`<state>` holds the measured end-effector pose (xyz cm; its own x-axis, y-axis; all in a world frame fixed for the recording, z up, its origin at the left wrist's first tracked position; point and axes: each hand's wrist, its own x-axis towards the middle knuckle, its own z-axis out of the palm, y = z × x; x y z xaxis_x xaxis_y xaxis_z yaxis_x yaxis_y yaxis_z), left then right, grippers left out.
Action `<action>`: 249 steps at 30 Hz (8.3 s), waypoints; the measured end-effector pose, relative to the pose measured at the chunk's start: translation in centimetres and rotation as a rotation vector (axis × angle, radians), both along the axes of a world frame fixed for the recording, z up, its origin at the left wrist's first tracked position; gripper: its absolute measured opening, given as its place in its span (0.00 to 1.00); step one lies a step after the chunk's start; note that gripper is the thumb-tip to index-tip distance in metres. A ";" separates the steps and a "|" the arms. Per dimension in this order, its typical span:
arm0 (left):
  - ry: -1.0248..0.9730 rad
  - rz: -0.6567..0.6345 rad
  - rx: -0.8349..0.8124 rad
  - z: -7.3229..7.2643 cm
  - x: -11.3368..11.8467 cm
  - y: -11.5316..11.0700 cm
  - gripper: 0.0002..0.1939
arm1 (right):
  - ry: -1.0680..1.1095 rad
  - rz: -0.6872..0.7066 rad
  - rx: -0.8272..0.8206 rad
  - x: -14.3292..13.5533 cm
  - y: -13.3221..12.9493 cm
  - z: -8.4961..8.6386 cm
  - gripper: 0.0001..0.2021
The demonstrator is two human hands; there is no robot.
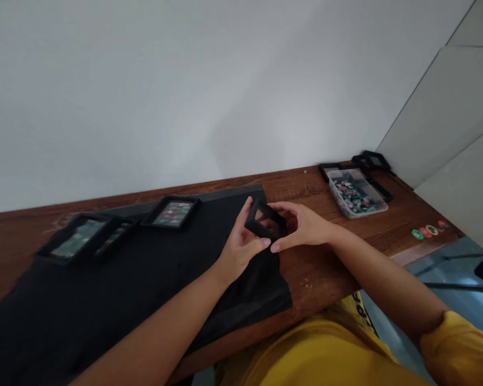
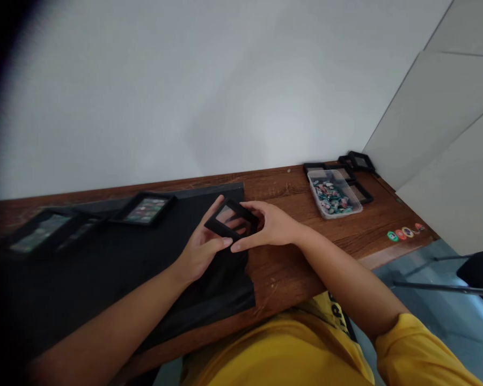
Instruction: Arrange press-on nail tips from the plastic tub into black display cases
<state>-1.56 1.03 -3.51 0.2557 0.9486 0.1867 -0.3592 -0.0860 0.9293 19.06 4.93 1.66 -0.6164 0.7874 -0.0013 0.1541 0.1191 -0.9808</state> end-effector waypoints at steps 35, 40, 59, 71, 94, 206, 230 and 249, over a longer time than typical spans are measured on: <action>0.115 0.229 0.059 -0.6 0.4 0.1 0.32 | -0.105 -0.134 0.140 -0.2 -1.4 0.3 0.43; 0.102 0.191 0.017 -0.3 0.4 -0.1 0.32 | -0.099 -0.166 0.128 -0.3 -0.9 -0.2 0.41; 0.262 -0.123 0.014 -0.6 -1.7 0.5 0.53 | 0.084 -0.488 -0.304 0.5 1.5 1.3 0.33; 0.947 0.109 0.332 -1.6 -1.8 -0.1 0.53 | 0.127 -0.573 0.194 -0.2 2.9 -2.3 0.17; 1.143 -0.063 0.622 -2.3 -1.9 -0.2 0.35 | -1.083 -0.323 0.397 14.3 5.5 3.2 0.17; 1.034 0.231 0.381 0.6 0.8 2.4 0.17 | 0.086 -0.381 -0.061 0.8 -0.6 -0.8 0.07; 1.086 0.200 0.443 1.1 0.7 1.6 0.17 | -0.765 -0.356 0.249 2.5 -1.4 2.7 0.08; 1.117 0.189 0.439 1.1 0.6 1.7 0.17 | -0.862 -0.249 0.363 1.6 -1.8 2.4 0.07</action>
